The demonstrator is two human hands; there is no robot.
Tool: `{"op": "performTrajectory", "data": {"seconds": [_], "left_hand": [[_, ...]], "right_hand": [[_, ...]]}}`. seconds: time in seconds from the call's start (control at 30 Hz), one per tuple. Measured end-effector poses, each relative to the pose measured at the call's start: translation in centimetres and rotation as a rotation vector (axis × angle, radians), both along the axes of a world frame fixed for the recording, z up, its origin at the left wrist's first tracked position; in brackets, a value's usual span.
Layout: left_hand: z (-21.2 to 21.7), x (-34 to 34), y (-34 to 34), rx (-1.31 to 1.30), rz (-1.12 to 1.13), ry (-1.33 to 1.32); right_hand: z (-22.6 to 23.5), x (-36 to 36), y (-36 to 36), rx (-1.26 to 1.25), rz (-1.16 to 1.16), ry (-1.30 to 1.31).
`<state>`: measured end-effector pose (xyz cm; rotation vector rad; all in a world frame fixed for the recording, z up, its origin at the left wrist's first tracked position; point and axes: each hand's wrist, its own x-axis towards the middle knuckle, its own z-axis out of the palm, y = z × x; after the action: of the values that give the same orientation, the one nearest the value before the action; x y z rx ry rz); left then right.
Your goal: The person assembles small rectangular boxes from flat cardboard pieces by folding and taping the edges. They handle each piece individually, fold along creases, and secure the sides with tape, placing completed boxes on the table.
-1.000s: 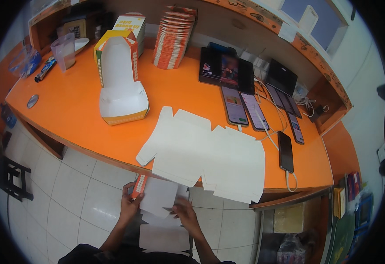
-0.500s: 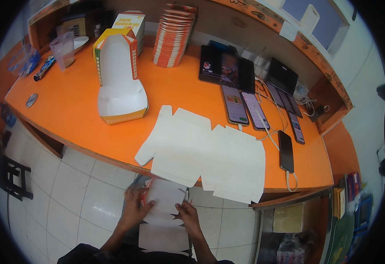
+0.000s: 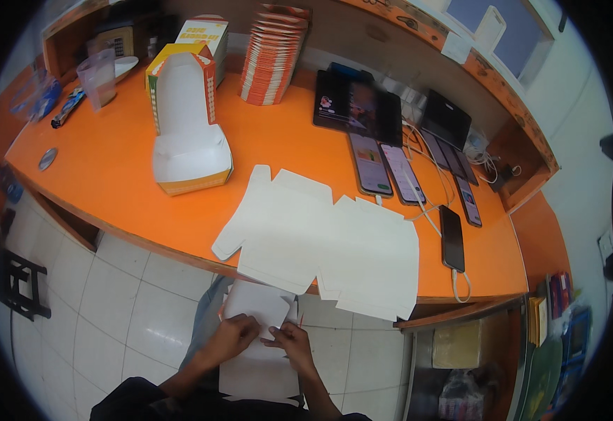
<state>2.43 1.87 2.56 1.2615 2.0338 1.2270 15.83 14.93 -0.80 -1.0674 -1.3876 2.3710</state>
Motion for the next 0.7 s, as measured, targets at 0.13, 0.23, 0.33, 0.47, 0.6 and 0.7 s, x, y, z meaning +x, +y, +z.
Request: {"op": "performTrajectory", "data": {"seconds": [0.13,0.23,0.33,0.47,0.6,0.7], "left_hand": [[-0.6,0.3,0.6,-0.121,0.078,-0.01],[-1.9,1.0,1.1,-0.116,0.147,0.086],[-3.2,1.4,1.4,-0.097,0.196,0.041],[-4.0,1.4,1.6,-0.137,0.213,-0.17],[-4.2,1.2,1.6,-0.14,0.207,-0.238],[-4.2,0.9,1.3,-0.142,0.138,-0.276]], "right_hand": [[-0.1,0.0,-0.6,0.026,0.039,-0.004],[-0.5,0.0,-1.4,0.176,0.066,-0.054],[-1.0,0.2,-1.3,0.401,0.114,-0.16],[-1.8,0.4,-1.3,0.422,0.096,-0.197],[-2.2,0.4,-1.3,0.502,0.096,-0.191],[-2.2,0.3,-1.0,0.519,0.068,-0.161]]}}
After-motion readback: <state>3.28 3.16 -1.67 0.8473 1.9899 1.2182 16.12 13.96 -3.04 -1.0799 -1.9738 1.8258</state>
